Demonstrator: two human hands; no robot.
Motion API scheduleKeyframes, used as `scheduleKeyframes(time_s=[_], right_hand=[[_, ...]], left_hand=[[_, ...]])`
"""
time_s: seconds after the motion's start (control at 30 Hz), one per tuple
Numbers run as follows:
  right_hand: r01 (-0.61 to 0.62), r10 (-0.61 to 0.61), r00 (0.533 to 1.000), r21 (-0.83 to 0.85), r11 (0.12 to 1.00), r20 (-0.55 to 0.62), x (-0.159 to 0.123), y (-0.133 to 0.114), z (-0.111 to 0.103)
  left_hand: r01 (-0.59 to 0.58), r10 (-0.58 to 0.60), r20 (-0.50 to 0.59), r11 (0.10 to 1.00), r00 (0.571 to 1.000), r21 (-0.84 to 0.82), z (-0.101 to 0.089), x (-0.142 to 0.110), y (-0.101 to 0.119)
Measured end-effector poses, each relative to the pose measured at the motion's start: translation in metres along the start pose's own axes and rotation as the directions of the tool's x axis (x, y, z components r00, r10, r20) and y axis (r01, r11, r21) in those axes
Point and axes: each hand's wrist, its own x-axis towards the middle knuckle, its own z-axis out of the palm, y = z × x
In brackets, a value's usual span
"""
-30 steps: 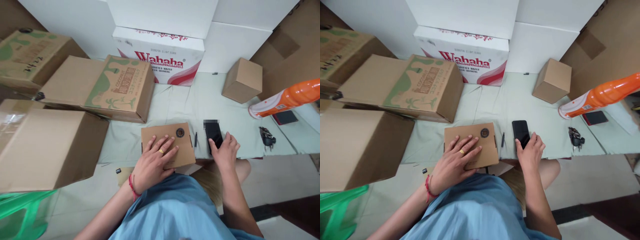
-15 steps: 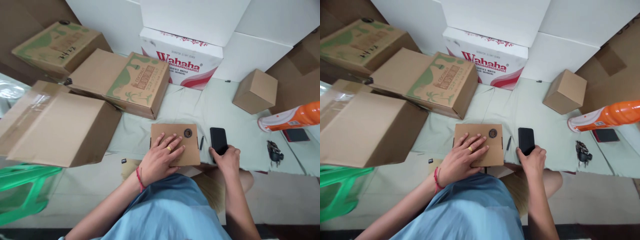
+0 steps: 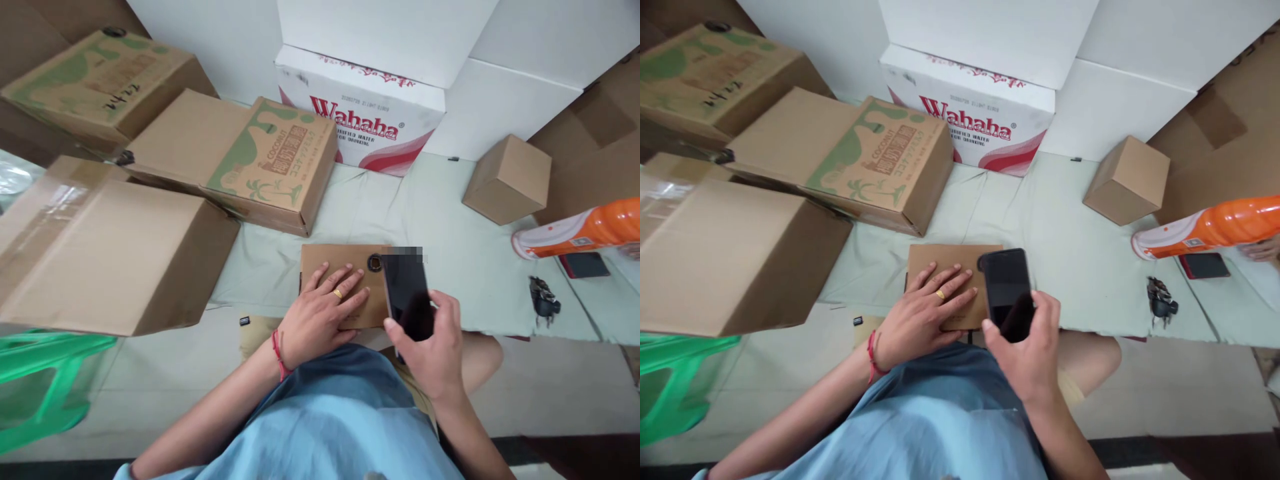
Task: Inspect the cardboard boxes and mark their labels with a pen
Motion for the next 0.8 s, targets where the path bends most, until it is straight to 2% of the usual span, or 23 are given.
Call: scheduleKeyframes(time_s=[0.07,0.13,0.3,0.63,0.73,0.8], right_hand=[[0.089,-0.09,0.996,0.037,0.995,0.019,-0.002,-0.022,0.007],[0.123,-0.124,0.992,0.049,0.991,0.027,-0.002,-0.034,0.015],[0.119,-0.12,0.992,0.025,0.993,0.029,-0.002,-0.04,0.028],[0.058,-0.058,0.997,0.005,0.998,0.043,-0.001,-0.033,0.025],[-0.007,0.007,1.0,-0.017,1.0,-0.006,0.01,-0.015,0.017],[-0.111,0.108,0.993,-0.057,0.992,-0.057,0.019,0.006,0.011]], left_hand=[[0.003,-0.003,-0.009,1.0,1.0,0.006,-0.001,0.002,0.001],[0.007,-0.006,-0.017,1.0,1.0,0.012,-0.002,0.003,0.002],[0.01,-0.009,-0.02,1.0,1.0,0.028,-0.001,0.003,0.002],[-0.011,0.012,-0.03,1.0,0.999,0.024,0.002,0.001,-0.001],[-0.021,0.022,-0.031,1.0,0.999,0.019,0.003,0.0,-0.002],[-0.023,0.024,-0.026,1.0,0.999,0.015,0.004,0.0,-0.003]])
